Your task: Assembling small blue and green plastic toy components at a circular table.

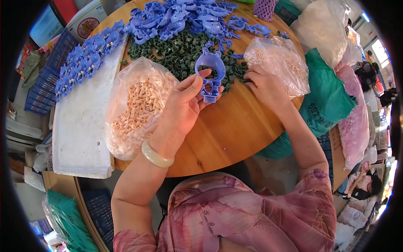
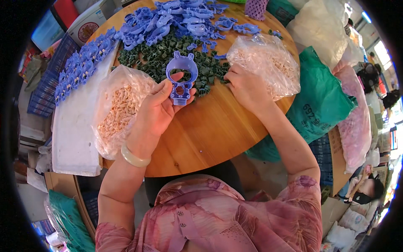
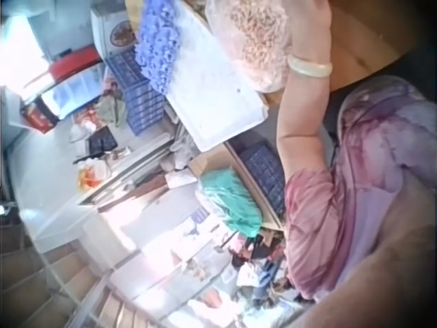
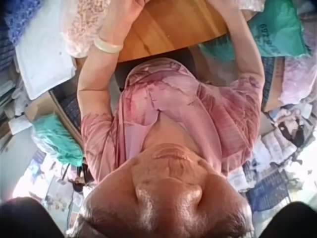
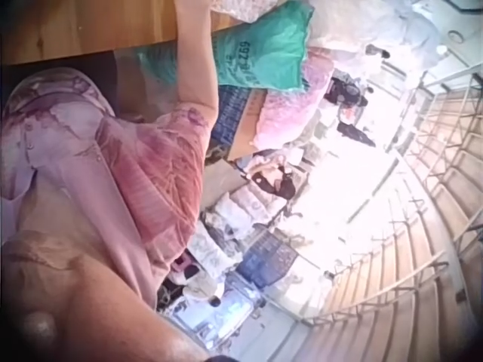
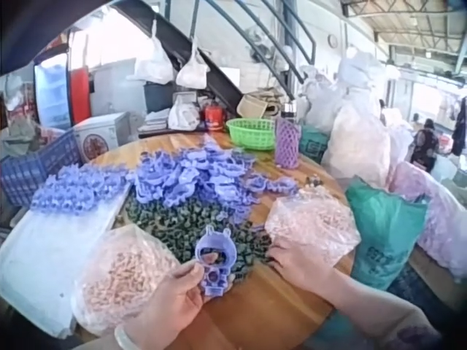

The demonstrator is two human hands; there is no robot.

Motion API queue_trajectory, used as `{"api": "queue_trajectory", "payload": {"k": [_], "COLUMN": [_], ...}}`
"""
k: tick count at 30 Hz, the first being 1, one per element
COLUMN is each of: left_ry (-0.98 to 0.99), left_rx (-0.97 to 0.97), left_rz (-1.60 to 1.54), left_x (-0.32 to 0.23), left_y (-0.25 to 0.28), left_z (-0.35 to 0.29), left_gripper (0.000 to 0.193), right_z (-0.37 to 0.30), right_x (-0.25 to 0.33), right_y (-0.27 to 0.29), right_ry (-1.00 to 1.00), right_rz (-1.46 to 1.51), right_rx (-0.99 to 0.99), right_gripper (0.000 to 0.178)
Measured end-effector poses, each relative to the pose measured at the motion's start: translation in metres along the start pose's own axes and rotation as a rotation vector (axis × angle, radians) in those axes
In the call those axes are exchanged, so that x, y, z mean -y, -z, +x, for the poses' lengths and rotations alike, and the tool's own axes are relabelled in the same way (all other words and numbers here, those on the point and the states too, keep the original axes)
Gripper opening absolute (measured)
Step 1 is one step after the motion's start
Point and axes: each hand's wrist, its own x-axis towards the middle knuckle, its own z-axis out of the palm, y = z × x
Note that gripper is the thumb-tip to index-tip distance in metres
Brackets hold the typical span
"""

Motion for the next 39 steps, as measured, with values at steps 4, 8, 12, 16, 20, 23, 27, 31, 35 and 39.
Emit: {"api": "queue_trajectory", "payload": {"k": [4, 8, 12, 16, 20, 23, 27, 31, 35, 39], "left_ry": [0.017, 0.023, 0.015, 0.015, 0.011, 0.002, 0.028, 0.050, 0.058, 0.063], "left_rx": [-0.022, -0.008, -0.019, -0.036, -0.053, -0.050, -0.049, -0.049, -0.043, -0.030], "left_rz": [-0.004, -0.002, -0.001, 0.001, 0.022, 0.030, 0.015, 0.028, 0.032, 0.019], "left_x": [0.001, 0.002, 0.001, 0.000, 0.002, 0.005, 0.010, 0.012, 0.011, 0.013], "left_y": [0.002, 0.001, 0.001, -0.001, -0.002, 0.000, -0.002, -0.003, -0.005, -0.004], "left_z": [-0.001, -0.001, -0.003, -0.003, -0.004, -0.004, -0.005, -0.006, -0.007, -0.007], "left_gripper": [0.031, 0.030, 0.030, 0.029, 0.028, 0.028, 0.028, 0.027, 0.025, 0.025], "right_z": [0.001, -0.012, -0.018, -0.025, -0.032, -0.031, -0.031, -0.030, -0.026, -0.025], "right_x": [-0.002, 0.017, 0.030, 0.026, 0.021, 0.018, 0.020, 0.023, 0.026, 0.024], "right_y": [-0.002, -0.006, -0.001, 0.005, 0.001, -0.006, -0.009, -0.009, -0.005, -0.007], "right_ry": [0.076, 0.140, 0.057, -0.110, -0.094, 0.022, -0.004, -0.008, -0.036, -0.020], "right_rz": [0.070, 0.138, 0.320, 0.425, 0.394, 0.279, 0.274, 0.241, 0.206, 0.196], "right_rx": [0.037, 0.038, 0.031, 0.019, 0.020, -0.058, -0.052, -0.094, -0.031, -0.053], "right_gripper": [0.012, 0.014, 0.022, 0.024, 0.019, 0.013, 0.010, 0.008, 0.009, 0.009]}}
